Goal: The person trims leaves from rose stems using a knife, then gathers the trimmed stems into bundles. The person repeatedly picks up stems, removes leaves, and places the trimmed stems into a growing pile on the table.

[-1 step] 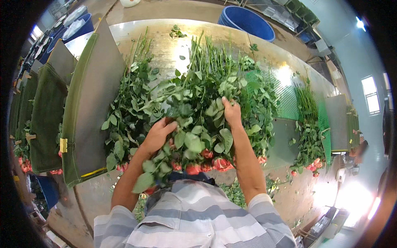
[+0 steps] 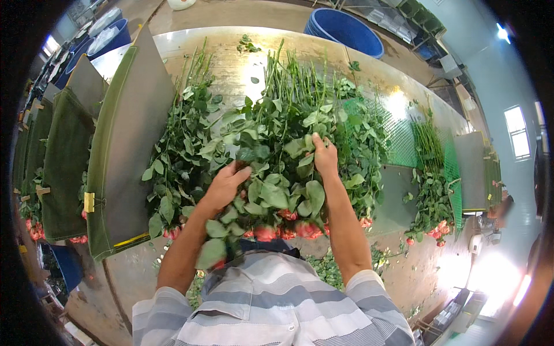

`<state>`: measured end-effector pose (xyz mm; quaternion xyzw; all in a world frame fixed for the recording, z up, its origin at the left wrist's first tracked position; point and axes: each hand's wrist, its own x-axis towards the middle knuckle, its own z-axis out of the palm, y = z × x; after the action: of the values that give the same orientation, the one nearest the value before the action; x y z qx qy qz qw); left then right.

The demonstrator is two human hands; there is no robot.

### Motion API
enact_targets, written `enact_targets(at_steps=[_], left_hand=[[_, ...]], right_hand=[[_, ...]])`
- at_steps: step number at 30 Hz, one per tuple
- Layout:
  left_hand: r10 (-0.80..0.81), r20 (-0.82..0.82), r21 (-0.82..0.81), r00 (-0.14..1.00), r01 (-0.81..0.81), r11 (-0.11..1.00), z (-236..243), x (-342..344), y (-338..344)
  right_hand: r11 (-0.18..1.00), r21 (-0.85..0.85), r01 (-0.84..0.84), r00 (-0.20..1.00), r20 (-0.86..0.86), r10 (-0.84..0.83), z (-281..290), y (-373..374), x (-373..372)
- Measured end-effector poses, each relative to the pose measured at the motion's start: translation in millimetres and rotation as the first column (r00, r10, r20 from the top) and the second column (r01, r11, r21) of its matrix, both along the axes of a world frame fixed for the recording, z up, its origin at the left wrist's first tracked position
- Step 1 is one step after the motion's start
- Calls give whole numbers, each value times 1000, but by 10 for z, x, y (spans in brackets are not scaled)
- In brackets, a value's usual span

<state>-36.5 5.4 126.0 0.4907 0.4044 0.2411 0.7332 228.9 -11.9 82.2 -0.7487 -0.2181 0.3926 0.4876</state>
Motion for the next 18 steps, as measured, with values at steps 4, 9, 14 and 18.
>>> enact_targets(at_steps=[4, 9, 14, 18], left_hand=[[-72, 45, 83, 996, 68, 994, -310, 251, 154], [-162, -152, 250, 975, 196, 948, -464, 306, 196], [-46, 237, 296, 970, -27, 955, -600, 73, 271], [85, -87, -80, 993, -92, 993, -59, -200, 347]], right_hand=[[988, 154, 2, 941, -335, 50, 54, 103, -467], [994, 82, -75, 994, -72, 81, -171, 419, -915], [934, 282, -217, 847, -420, 324, -74, 410, -1127], [766, 100, -635, 772, 100, 627, -397, 185, -920]])
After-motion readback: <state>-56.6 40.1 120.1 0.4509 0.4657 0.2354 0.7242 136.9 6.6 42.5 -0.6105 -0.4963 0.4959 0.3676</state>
